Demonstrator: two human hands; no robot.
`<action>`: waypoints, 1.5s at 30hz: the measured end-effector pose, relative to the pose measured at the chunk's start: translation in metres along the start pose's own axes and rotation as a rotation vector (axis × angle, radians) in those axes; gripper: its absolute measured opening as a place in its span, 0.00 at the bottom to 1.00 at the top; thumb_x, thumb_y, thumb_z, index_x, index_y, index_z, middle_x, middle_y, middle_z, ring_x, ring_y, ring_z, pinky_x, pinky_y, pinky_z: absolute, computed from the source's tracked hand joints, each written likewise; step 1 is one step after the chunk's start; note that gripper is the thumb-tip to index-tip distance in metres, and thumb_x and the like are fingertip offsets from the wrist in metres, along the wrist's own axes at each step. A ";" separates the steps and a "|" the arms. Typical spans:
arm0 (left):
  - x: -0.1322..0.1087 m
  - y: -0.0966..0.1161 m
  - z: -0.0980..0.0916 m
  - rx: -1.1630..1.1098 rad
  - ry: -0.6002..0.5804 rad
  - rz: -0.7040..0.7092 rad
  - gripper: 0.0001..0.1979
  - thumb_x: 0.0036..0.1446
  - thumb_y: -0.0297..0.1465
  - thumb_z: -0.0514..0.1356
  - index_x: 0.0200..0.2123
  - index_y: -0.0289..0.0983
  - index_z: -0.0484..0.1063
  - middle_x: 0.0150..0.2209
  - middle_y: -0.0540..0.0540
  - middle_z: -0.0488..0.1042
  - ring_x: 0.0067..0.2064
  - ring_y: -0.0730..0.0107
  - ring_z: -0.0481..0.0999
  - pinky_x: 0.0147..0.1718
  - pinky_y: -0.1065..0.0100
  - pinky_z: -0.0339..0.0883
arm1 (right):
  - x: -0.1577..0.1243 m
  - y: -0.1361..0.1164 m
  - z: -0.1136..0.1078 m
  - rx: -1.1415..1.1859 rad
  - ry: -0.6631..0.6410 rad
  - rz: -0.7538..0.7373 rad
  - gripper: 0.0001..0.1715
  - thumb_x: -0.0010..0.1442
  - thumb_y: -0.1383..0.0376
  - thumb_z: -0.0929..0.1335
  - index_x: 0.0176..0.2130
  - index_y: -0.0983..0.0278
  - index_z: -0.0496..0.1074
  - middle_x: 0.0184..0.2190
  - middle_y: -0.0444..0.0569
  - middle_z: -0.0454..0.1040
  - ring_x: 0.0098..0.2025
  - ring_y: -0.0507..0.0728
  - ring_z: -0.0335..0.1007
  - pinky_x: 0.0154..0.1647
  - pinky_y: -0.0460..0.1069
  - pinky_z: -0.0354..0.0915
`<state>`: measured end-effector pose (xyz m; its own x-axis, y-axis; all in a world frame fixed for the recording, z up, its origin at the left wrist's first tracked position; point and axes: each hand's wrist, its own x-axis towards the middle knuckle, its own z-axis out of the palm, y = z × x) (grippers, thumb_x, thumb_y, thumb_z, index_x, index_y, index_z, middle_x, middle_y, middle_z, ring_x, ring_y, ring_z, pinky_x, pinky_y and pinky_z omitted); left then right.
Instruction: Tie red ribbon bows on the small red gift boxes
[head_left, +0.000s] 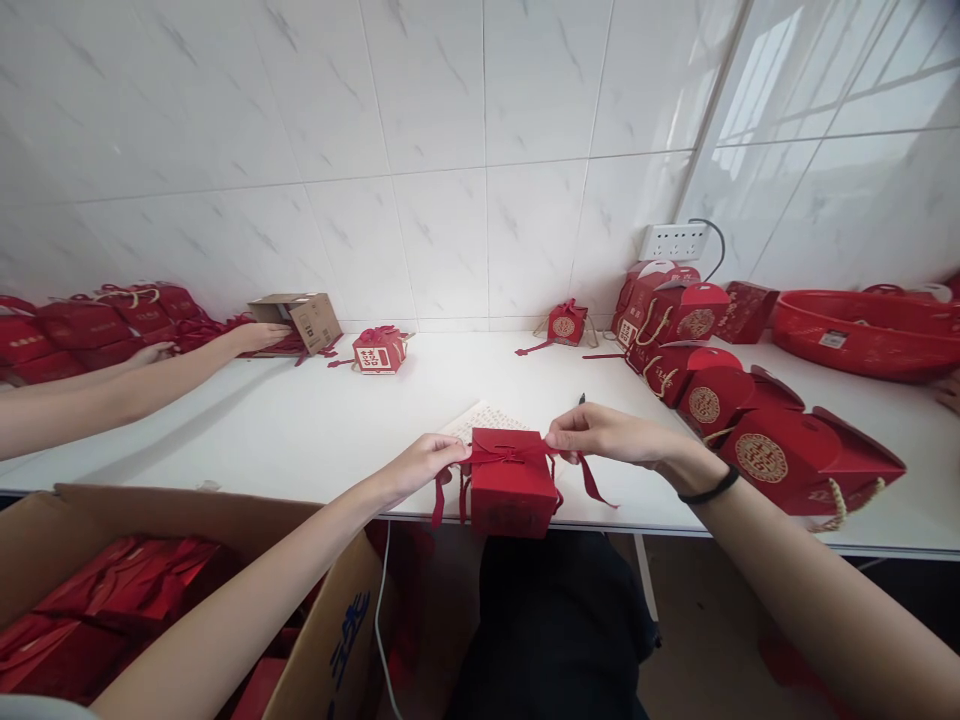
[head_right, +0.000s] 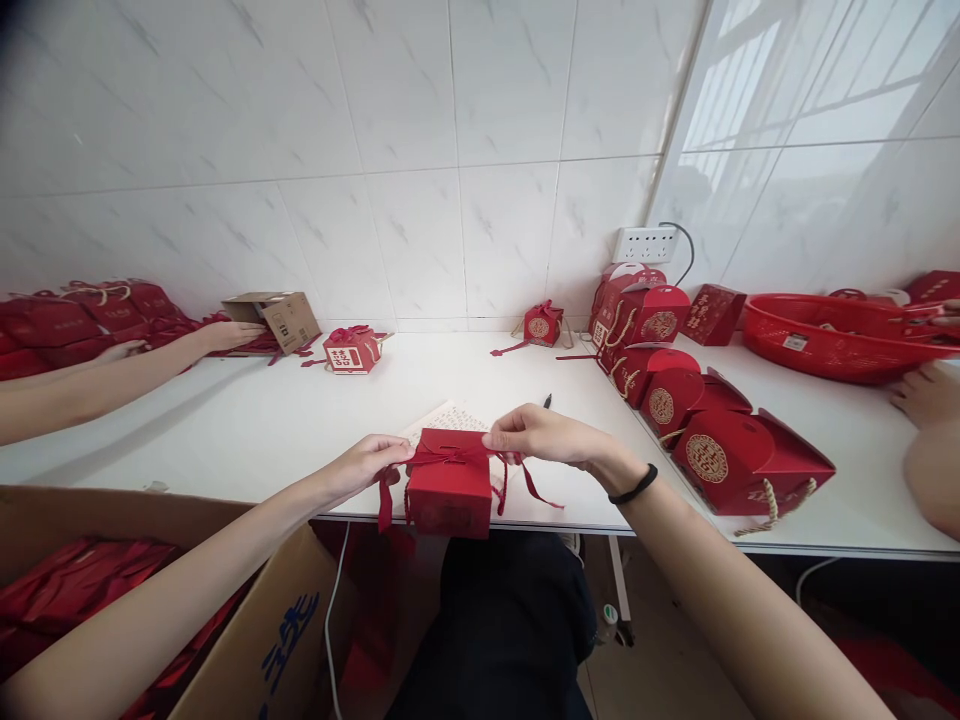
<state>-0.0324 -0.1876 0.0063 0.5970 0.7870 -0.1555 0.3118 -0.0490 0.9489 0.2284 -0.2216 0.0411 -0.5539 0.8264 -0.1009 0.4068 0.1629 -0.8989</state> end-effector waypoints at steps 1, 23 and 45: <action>0.001 0.001 0.000 -0.005 0.022 0.007 0.16 0.51 0.42 0.57 0.23 0.34 0.66 0.25 0.50 0.65 0.27 0.75 0.62 0.28 0.70 0.57 | 0.001 -0.006 0.002 0.034 0.031 -0.032 0.24 0.52 0.47 0.68 0.25 0.66 0.67 0.21 0.42 0.62 0.25 0.49 0.54 0.27 0.46 0.52; -0.016 0.066 -0.006 0.687 -0.068 0.171 0.09 0.50 0.33 0.56 0.35 0.38 0.70 0.26 0.52 0.67 0.26 0.74 0.63 0.25 0.72 0.55 | 0.023 0.008 0.053 -0.009 0.426 -0.234 0.14 0.57 0.61 0.63 0.36 0.65 0.75 0.39 0.50 0.75 0.40 0.59 0.70 0.41 0.51 0.64; 0.028 0.063 0.005 0.640 0.090 0.405 0.05 0.54 0.33 0.56 0.31 0.39 0.70 0.32 0.51 0.73 0.35 0.69 0.69 0.37 0.68 0.62 | 0.028 0.018 0.066 0.112 0.507 -0.267 0.15 0.52 0.68 0.63 0.41 0.60 0.57 0.27 0.41 0.73 0.30 0.53 0.68 0.32 0.48 0.62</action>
<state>0.0079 -0.1714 0.0598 0.7017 0.6774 0.2205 0.4650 -0.6701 0.5785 0.1725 -0.2308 -0.0060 -0.1983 0.9239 0.3271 0.2069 0.3657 -0.9075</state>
